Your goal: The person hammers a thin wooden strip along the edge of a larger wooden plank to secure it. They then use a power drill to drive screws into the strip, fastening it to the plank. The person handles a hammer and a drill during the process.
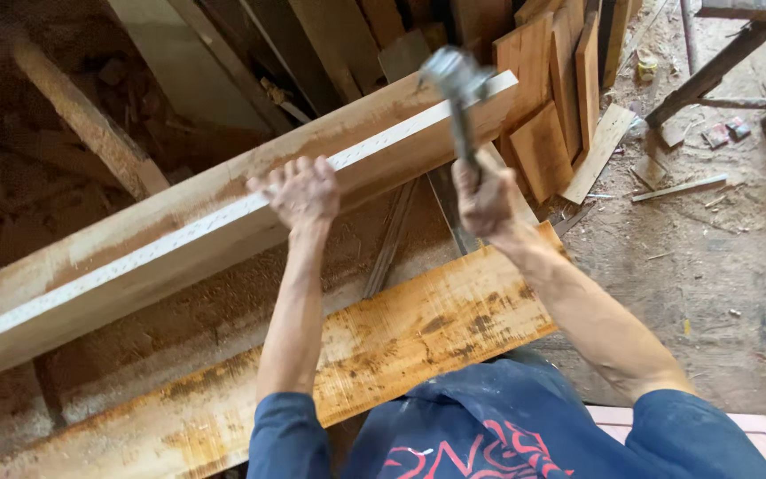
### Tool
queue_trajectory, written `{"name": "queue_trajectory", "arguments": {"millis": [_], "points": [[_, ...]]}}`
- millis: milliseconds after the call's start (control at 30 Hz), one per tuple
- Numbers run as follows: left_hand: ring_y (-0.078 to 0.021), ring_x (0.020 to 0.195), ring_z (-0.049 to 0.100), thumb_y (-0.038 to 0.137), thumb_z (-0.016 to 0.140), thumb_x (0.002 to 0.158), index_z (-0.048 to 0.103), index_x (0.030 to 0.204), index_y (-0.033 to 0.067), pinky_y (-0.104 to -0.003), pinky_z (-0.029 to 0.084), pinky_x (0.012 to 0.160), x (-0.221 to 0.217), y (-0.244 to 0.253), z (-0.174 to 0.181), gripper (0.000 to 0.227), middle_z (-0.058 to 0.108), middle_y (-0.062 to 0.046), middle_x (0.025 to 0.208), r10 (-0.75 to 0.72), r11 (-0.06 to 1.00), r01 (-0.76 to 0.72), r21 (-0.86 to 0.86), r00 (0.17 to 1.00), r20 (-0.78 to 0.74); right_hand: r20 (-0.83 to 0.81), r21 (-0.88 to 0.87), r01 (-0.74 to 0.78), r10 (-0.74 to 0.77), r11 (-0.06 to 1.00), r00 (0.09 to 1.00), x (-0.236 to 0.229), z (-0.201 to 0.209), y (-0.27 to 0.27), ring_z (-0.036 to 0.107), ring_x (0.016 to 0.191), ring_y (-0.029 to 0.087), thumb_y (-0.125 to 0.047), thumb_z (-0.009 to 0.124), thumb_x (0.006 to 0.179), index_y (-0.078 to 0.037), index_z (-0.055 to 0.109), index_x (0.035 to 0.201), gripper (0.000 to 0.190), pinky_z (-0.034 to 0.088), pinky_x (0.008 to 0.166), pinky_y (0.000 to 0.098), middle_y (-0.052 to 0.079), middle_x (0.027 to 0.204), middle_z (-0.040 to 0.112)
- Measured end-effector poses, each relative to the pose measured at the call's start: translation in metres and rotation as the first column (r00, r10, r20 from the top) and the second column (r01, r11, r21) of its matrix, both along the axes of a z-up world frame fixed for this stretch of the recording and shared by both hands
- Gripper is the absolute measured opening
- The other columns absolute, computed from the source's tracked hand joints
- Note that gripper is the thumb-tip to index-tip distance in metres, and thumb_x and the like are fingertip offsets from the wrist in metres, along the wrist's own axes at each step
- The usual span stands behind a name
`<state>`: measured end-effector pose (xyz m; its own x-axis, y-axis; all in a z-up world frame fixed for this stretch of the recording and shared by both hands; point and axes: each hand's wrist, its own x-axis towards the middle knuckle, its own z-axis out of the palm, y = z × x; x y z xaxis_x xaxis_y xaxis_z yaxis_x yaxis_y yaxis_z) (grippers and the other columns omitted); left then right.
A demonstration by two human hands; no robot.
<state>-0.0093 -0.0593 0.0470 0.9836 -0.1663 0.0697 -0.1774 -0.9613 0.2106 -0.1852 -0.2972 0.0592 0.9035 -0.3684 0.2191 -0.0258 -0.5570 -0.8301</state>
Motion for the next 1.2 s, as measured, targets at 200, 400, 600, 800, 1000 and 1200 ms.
{"name": "queue_trajectory", "arguments": {"millis": [200,400,600,800,1000,1200], "points": [[-0.0351,0.104,0.059,0.044,0.038,0.104,0.067,0.095,0.0086,-0.066,0.023,0.108,0.001,-0.027,-0.010,0.047,0.069,-0.015,0.101,-0.130,0.982,0.156,-0.102,0.966,0.226,-0.160,0.010,0.007,-0.005,1.000,0.987,0.006,0.005,-0.006,0.050,0.045,0.013,-0.056,0.044,0.108,-0.008,0.058,0.091,0.053,0.042,0.036,0.0326,0.004,0.060,0.052],[-0.0345,0.105,0.059,0.043,0.038,0.105,0.066,0.098,0.0081,-0.062,0.026,0.111,-0.005,-0.020,-0.014,0.045,0.068,-0.016,0.103,-0.108,0.979,0.141,-0.144,0.970,0.217,-0.024,-0.012,-0.011,0.011,1.000,1.000,-0.002,0.020,0.001,0.050,0.041,0.015,-0.056,0.039,0.107,-0.012,0.055,0.095,0.048,0.042,0.033,0.0333,0.002,0.059,0.054],[-0.0363,0.104,0.058,0.045,0.041,0.105,0.067,0.099,0.0063,-0.062,0.025,0.108,-0.007,-0.017,-0.014,0.046,0.067,-0.017,0.103,-0.150,0.973,0.190,-0.132,0.952,0.267,-0.238,0.000,0.054,-0.053,0.999,0.970,-0.003,0.031,-0.019,0.052,0.044,0.013,-0.058,0.042,0.107,-0.009,0.054,0.079,0.057,0.042,0.034,0.0305,0.001,0.058,0.055],[-0.0360,0.107,0.058,0.044,0.041,0.105,0.067,0.101,0.0057,-0.061,0.024,0.111,-0.004,-0.021,-0.015,0.047,0.067,-0.017,0.105,-0.135,0.978,0.167,-0.127,0.965,0.226,-0.109,-0.043,0.105,-0.109,0.994,0.988,-0.011,-0.005,-0.050,0.048,0.041,0.016,-0.059,0.040,0.107,-0.007,0.054,0.080,0.060,0.038,0.032,0.0334,0.003,0.057,0.051],[-0.0360,0.105,0.058,0.043,0.042,0.104,0.069,0.101,0.0053,-0.059,0.025,0.109,-0.011,-0.020,-0.017,0.046,0.067,-0.019,0.105,-0.138,0.978,0.174,-0.114,0.954,0.268,-0.097,-0.052,0.150,-0.154,0.987,0.983,-0.019,-0.008,-0.070,0.045,0.043,0.014,-0.059,0.038,0.108,-0.010,0.058,0.081,0.059,0.036,0.035,0.0327,0.003,0.056,0.051],[-0.0355,0.107,0.057,0.044,0.041,0.105,0.067,0.101,0.0053,-0.058,0.025,0.111,-0.007,-0.019,-0.015,0.046,0.066,-0.016,0.106,-0.130,0.976,0.170,-0.135,0.956,0.264,-0.103,-0.054,0.085,-0.090,0.995,0.991,-0.016,0.001,-0.049,0.050,0.044,0.018,-0.057,0.042,0.107,-0.007,0.054,0.079,0.059,0.041,0.035,0.0364,0.006,0.057,0.052]]}}
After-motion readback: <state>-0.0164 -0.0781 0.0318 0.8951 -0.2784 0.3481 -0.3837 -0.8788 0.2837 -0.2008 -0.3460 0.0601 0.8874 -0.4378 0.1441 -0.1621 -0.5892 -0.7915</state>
